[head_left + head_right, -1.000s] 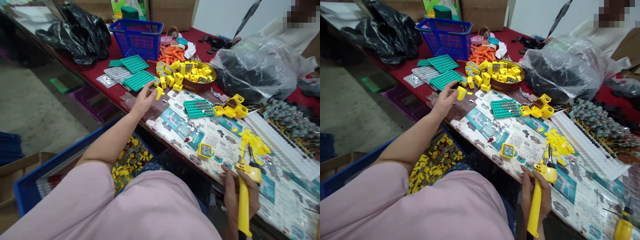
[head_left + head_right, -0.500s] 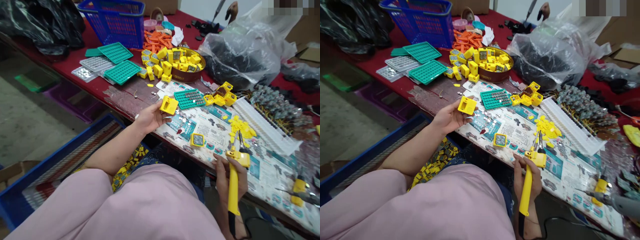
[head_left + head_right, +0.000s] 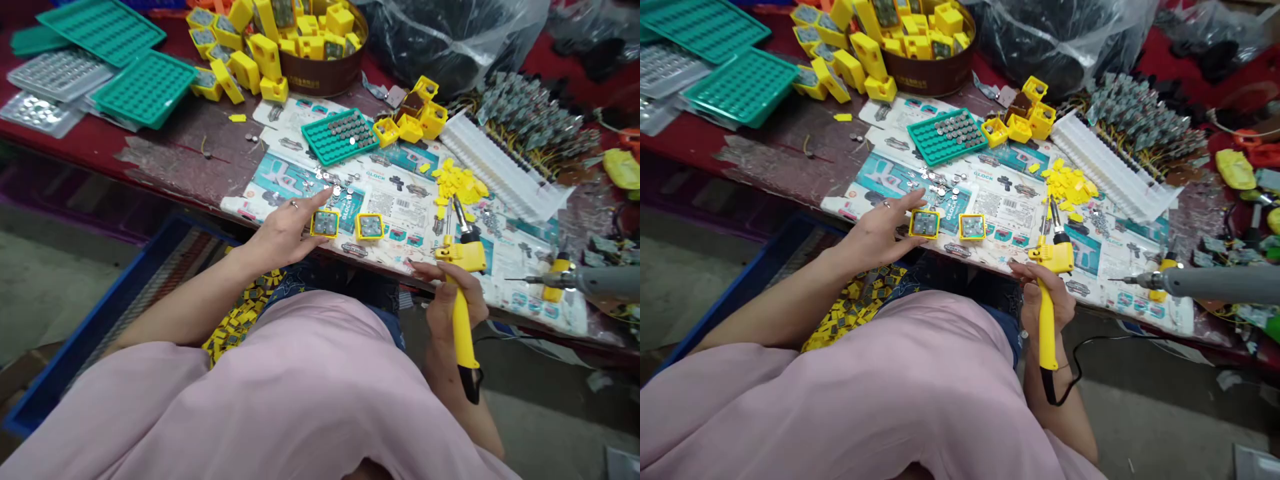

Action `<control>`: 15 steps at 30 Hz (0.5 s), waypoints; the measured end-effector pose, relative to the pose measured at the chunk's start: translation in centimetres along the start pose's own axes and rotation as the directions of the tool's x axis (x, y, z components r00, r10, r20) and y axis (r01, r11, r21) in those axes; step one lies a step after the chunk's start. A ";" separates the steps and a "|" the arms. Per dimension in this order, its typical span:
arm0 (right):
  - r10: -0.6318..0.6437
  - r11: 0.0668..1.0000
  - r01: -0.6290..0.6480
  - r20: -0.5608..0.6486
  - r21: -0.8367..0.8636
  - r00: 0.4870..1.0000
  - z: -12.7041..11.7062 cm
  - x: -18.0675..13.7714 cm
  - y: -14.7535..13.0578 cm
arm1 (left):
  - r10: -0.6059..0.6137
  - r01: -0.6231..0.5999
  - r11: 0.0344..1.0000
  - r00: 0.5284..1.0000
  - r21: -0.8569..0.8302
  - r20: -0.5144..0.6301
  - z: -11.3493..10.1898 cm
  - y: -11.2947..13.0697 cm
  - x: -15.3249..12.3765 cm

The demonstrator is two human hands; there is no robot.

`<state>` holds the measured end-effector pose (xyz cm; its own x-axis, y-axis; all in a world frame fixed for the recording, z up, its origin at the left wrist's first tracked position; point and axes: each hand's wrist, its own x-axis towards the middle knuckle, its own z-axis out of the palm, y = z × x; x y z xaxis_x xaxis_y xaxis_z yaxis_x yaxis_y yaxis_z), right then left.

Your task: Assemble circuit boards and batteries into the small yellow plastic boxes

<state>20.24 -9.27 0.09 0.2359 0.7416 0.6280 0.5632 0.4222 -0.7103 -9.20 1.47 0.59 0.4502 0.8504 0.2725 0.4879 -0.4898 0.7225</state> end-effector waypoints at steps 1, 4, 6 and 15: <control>-0.031 0.999 0.031 -0.003 0.017 1.000 -0.1 0.0 -0.2 | 0.016 -0.016 1.000 1.000 -0.006 -0.006 0.2 0.0 0.0; -0.104 0.990 0.099 -0.043 -0.096 0.994 -1.0 0.1 -0.9 | 0.059 -0.059 0.998 0.998 0.012 -0.008 0.6 0.0 0.2; -0.130 0.962 0.094 -0.130 -0.255 0.983 -2.0 0.3 -1.2 | 0.071 -0.072 0.996 0.997 0.060 0.009 0.6 0.1 0.2; -0.433 0.863 0.091 -0.635 -0.497 0.639 -9.6 1.5 2.7 | 0.143 -0.144 0.973 0.990 0.180 0.019 0.8 0.0 0.2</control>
<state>29.72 -12.01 2.16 0.4096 -0.0397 0.9114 0.9012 0.1728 -0.3975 -8.48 1.46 0.15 0.5295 0.7679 0.3606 0.5446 -0.6336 0.5495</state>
